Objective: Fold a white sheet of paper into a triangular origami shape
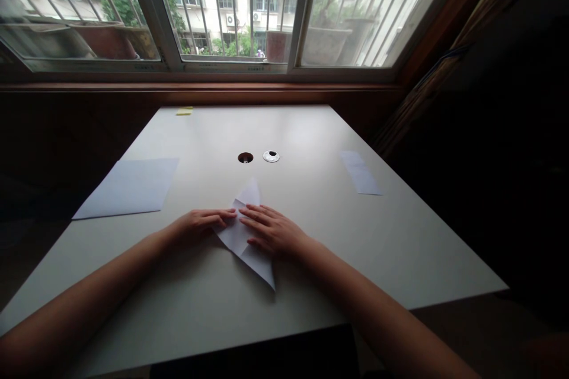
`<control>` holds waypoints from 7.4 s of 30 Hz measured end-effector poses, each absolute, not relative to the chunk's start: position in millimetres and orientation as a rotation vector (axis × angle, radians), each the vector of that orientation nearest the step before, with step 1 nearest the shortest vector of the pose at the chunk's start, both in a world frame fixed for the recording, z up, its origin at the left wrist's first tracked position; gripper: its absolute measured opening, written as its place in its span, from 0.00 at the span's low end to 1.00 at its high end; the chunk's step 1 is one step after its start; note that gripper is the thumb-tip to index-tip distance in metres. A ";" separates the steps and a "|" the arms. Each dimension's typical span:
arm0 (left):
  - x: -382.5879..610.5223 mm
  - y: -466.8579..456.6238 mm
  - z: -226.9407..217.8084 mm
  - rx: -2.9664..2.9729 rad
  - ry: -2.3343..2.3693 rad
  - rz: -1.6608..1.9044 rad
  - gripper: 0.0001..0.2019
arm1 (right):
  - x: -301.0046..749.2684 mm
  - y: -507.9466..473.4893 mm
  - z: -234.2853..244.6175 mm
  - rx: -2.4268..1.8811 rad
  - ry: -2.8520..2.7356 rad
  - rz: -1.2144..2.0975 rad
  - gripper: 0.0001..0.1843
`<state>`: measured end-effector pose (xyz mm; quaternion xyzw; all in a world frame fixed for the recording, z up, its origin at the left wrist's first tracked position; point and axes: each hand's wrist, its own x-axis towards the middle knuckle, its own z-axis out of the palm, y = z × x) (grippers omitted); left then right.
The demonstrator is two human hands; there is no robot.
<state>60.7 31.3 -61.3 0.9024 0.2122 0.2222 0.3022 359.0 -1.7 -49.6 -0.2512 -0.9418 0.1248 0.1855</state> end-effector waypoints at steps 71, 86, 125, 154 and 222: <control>2.5 13.3 -46.6 2.791 0.765 0.469 0.14 | 330.4 -3.8 -59.0 -0.875 -2.785 0.259 0.29; 1.2 11.2 -43.1 2.780 0.767 0.482 0.13 | 325.9 -4.5 -58.9 -0.866 -2.794 0.243 0.28; 21.7 7.7 -52.7 2.924 0.468 0.467 0.20 | 325.9 -6.5 -56.2 -0.834 -2.832 0.309 0.28; 23.9 3.9 -56.3 2.850 0.490 0.628 0.18 | 358.9 -65.3 -46.3 -0.785 -2.862 0.341 0.33; 18.4 5.9 -46.8 2.047 0.943 1.257 0.27 | 307.8 9.5 2.6 -0.830 -0.960 1.238 0.18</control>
